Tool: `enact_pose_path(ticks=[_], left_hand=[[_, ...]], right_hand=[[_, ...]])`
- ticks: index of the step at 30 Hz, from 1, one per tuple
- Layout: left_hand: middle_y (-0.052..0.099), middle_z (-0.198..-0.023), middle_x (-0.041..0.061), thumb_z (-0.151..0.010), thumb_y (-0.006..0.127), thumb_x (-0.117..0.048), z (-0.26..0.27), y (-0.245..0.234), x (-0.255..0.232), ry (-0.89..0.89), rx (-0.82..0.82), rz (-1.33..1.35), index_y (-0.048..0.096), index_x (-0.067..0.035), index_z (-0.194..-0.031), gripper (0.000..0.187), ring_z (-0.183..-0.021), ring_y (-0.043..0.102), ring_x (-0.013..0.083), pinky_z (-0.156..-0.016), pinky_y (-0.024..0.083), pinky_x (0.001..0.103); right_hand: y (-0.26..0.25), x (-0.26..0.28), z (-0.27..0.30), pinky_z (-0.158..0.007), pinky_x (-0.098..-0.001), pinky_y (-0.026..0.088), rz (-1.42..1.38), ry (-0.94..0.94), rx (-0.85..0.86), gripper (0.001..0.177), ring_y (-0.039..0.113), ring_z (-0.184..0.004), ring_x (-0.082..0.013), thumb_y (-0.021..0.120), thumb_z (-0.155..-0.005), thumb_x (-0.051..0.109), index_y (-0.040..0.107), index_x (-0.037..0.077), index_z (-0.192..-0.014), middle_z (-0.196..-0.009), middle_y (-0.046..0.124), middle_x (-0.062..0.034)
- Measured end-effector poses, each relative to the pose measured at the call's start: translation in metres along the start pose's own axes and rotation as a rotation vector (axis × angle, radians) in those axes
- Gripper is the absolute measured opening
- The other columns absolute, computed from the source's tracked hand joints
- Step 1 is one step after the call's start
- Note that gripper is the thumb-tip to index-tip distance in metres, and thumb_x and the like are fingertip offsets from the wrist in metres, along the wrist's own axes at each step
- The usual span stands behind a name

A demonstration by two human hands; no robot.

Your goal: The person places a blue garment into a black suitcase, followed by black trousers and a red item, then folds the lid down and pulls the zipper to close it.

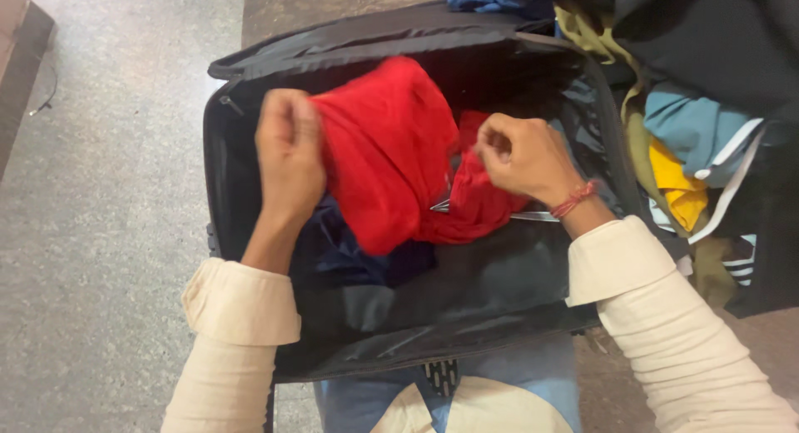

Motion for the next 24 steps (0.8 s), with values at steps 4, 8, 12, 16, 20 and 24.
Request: enact_pose_path(ticks=[4,8,12,16,20,24], left_hand=[[0.064,-0.094,0.002,-0.11,0.054,-0.024,-0.003,-0.002,0.018,-0.185,-0.118,0.674,0.053,-0.006,-0.105,0.018,-0.08,0.059,0.0084,-0.077,0.055,0.027],[0.054,-0.087,0.002,-0.113,0.06,-0.019,0.015,0.026,0.002,-0.325,0.105,0.628,0.059,-0.005,-0.114,0.014,-0.066,0.046,0.0068,-0.057,0.038,0.024],[0.063,-0.138,0.014,-0.104,0.059,-0.024,0.023,0.047,-0.028,-0.307,0.539,0.817,0.06,-0.002,-0.115,0.024,-0.122,0.067,0.0215,-0.097,0.059,0.039],[0.068,-0.126,0.022,-0.105,0.055,-0.029,0.014,0.03,-0.02,-0.322,0.381,0.714,0.061,0.002,-0.118,0.034,-0.107,0.071,0.0287,-0.082,0.06,0.039],[0.068,-0.115,0.022,-0.106,0.054,-0.029,0.018,0.033,-0.017,-0.355,0.413,0.718,0.06,0.003,-0.121,0.035,-0.096,0.071,0.0266,-0.072,0.059,0.037],[0.068,-0.111,0.019,-0.102,0.056,-0.028,0.023,0.047,-0.015,-0.439,0.49,0.615,0.056,0.001,-0.126,0.037,-0.085,0.071,0.0235,-0.063,0.058,0.034]], right_hand=[[-0.002,0.041,0.015,-0.098,-0.0391,0.049,-0.52,-0.463,0.075,0.088,0.064,-0.116,-0.0229,0.086,-0.078,0.038,0.044,-0.003,-0.144,-0.129,0.062,-0.0128],[0.016,0.063,0.029,-0.115,-0.0351,0.041,-0.868,-0.519,0.106,0.098,0.046,-0.143,-0.0191,0.083,-0.089,0.041,0.023,0.002,-0.157,-0.156,0.041,-0.0079],[0.007,0.042,0.03,-0.107,-0.0392,0.053,-0.868,-0.242,-0.217,0.05,0.063,-0.122,-0.0205,0.079,-0.093,0.015,0.057,0.0,-0.135,-0.13,0.065,-0.0099],[-0.046,-0.009,0.043,-0.113,-0.0388,0.051,-1.445,-0.131,-0.451,0.033,0.063,-0.121,-0.019,0.064,-0.109,0.01,0.056,0.005,-0.141,-0.131,0.064,-0.0047],[-0.129,-0.083,0.073,-0.112,-0.0404,0.05,-1.374,-0.049,-0.736,0.032,0.063,-0.119,-0.023,0.064,-0.112,0.019,0.058,0.004,-0.139,-0.13,0.064,-0.0091],[-0.21,-0.154,0.083,-0.105,-0.0438,0.051,-0.724,0.146,-0.898,0.034,0.063,-0.115,-0.0296,0.067,-0.109,0.025,0.061,0.002,-0.134,-0.125,0.065,-0.0156]])
Point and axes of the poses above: each hand's wrist, its own z-axis away from the middle knuckle, its own y-axis out of the palm, x = y × z, the point moved 4 cm from there along -z, towards the middle knuckle
